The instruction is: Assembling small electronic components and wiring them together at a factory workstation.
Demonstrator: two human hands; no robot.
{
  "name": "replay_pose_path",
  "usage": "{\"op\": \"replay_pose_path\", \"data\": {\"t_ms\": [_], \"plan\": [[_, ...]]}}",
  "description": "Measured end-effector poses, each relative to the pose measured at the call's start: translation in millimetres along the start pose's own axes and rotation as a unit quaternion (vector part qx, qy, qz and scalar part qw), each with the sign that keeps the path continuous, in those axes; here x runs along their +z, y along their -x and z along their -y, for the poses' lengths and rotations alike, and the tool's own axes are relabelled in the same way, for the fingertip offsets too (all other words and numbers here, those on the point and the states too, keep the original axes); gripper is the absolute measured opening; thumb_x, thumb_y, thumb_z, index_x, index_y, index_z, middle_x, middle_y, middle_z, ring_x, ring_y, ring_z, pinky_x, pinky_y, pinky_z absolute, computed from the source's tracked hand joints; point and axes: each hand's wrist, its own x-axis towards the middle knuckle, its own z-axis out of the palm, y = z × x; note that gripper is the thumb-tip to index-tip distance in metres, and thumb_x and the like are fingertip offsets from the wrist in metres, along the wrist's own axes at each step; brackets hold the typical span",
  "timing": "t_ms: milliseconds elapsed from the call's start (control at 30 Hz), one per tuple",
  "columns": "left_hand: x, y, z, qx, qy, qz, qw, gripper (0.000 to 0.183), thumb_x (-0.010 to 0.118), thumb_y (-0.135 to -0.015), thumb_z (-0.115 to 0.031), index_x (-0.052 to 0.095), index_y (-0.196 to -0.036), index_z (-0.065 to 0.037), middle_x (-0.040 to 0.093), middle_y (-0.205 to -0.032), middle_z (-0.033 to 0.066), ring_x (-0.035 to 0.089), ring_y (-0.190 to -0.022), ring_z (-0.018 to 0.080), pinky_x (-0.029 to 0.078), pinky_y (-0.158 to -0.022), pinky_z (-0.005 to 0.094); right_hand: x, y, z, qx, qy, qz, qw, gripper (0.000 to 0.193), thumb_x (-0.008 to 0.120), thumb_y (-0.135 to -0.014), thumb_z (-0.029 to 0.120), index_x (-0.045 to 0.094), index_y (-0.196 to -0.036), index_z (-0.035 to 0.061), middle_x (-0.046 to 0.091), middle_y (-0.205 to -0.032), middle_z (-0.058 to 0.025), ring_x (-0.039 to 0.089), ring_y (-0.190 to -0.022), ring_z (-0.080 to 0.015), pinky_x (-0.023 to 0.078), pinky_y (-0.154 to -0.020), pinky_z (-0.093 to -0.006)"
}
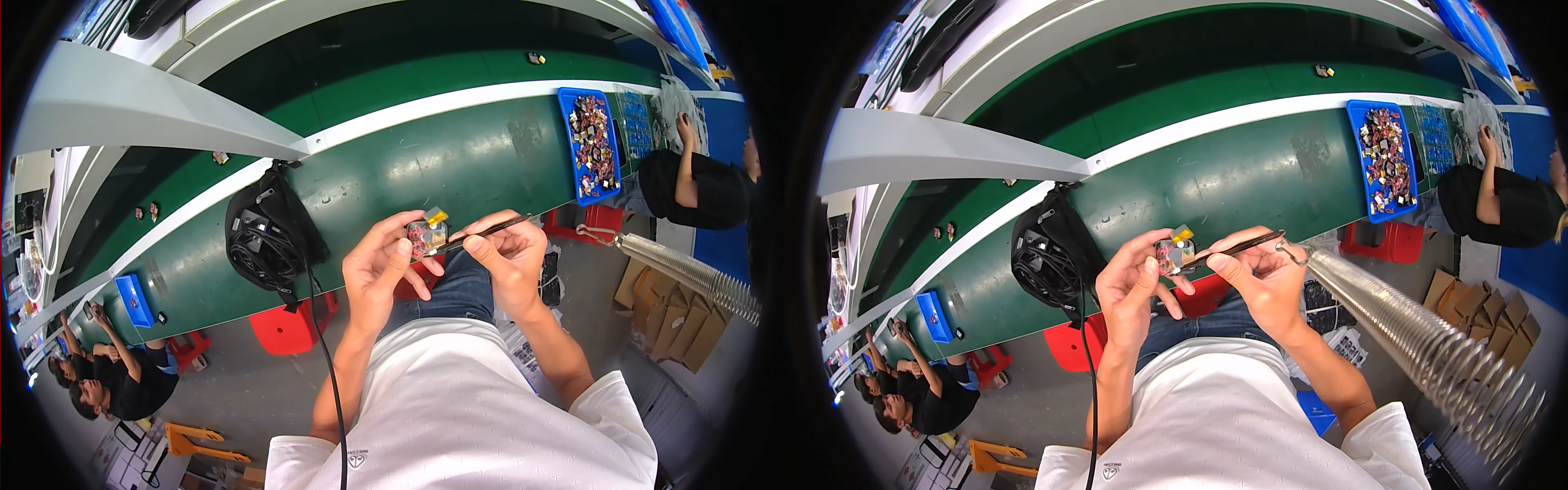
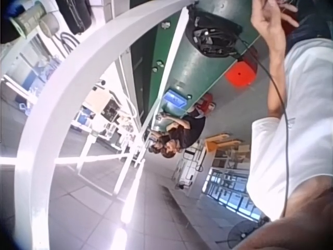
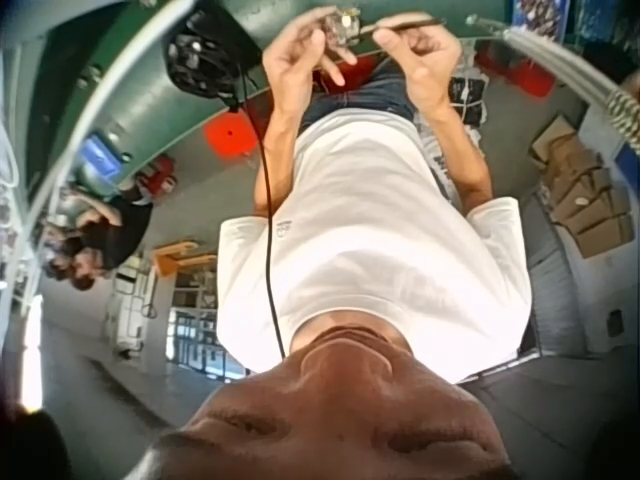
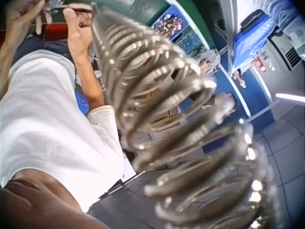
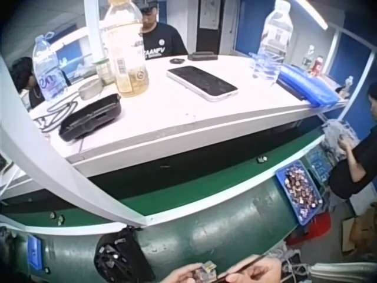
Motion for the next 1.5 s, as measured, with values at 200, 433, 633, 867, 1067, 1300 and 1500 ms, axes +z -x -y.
{"op": "replay_pose_path", "data": {"t_ms": [200,433,633,867,1067,1300,1500], "plan": [[0,0,2,0.000,0.002,-0.010,1.000,0.033,0.051,-0.102,-0.014,0.057,-0.124,0.010,0.068,-0.101,0.0229,0.071,-0.068,0.0250,0.055,-0.042,0.0267,-5,3,-1,-0.011,0.059,0.007,0.998,0.016,0.075,-0.087,0.005,0.064,-0.096,-0.0033,0.073,-0.091,-0.0150,0.060,-0.070,-0.0056,0.046,-0.063,-0.0191],[0,1,1,-0.001,-0.003,-0.020,1.000,0.034,0.051,-0.102,-0.015,0.058,-0.123,0.011,0.069,-0.098,0.0227,0.071,-0.067,0.0253,0.055,-0.042,0.0263,2,2,-11,-0.145,0.074,-0.009,0.987,0.005,0.075,-0.082,-0.003,0.072,-0.086,-0.0035,0.074,-0.086,-0.0101,0.058,-0.061,-0.0031,0.038,-0.049,-0.0167],[-1,1,3,-0.001,-0.023,-0.030,0.999,0.033,0.052,-0.103,-0.016,0.061,-0.120,0.011,0.071,-0.092,0.0214,0.071,-0.064,0.0244,0.054,-0.041,0.0262,3,4,-11,-0.139,0.088,0.001,0.986,0.004,0.075,-0.081,-0.004,0.072,-0.083,-0.0034,0.074,-0.090,-0.0131,0.066,-0.067,-0.0082,0.040,-0.048,-0.0175],[-1,2,5,0.003,-0.023,-0.036,0.999,0.031,0.052,-0.102,-0.015,0.062,-0.118,0.011,0.071,-0.088,0.0206,0.070,-0.062,0.0234,0.053,-0.040,0.0259,1,3,-14,-0.179,0.095,0.003,0.979,0.009,0.076,-0.078,-0.006,0.073,-0.085,-0.0017,0.075,-0.087,-0.0128,0.067,-0.066,-0.0101,0.038,-0.045,-0.0174],[-3,3,5,0.002,-0.013,-0.032,0.999,0.030,0.054,-0.101,-0.013,0.063,-0.117,0.010,0.071,-0.085,0.0198,0.069,-0.058,0.0224,0.050,-0.039,0.0257,0,2,-15,-0.173,0.102,0.014,0.980,0.009,0.075,-0.077,-0.007,0.073,-0.084,-0.0004,0.075,-0.087,-0.0125,0.064,-0.062,-0.0073,0.036,-0.044,-0.0176],[-3,3,5,0.000,-0.007,-0.036,0.999,0.029,0.055,-0.100,-0.012,0.063,-0.117,0.010,0.071,-0.085,0.0200,0.069,-0.058,0.0222,0.050,-0.038,0.0252,-1,2,-16,-0.157,0.111,0.014,0.981,0.005,0.077,-0.078,-0.004,0.074,-0.082,-0.0007,0.075,-0.088,-0.0111,0.056,-0.053,-0.0041,0.037,-0.046,-0.0181],[-2,3,5,-0.001,-0.011,-0.040,0.999,0.030,0.055,-0.100,-0.013,0.063,-0.118,0.011,0.071,-0.088,0.0206,0.070,-0.060,0.0232,0.052,-0.040,0.0254,-3,5,-19,-0.131,0.103,0.010,0.986,0.004,0.077,-0.080,-0.003,0.073,-0.079,-0.0026,0.075,-0.091,-0.0113,0.055,-0.055,-0.0027,0.037,-0.047,-0.0182]]}}
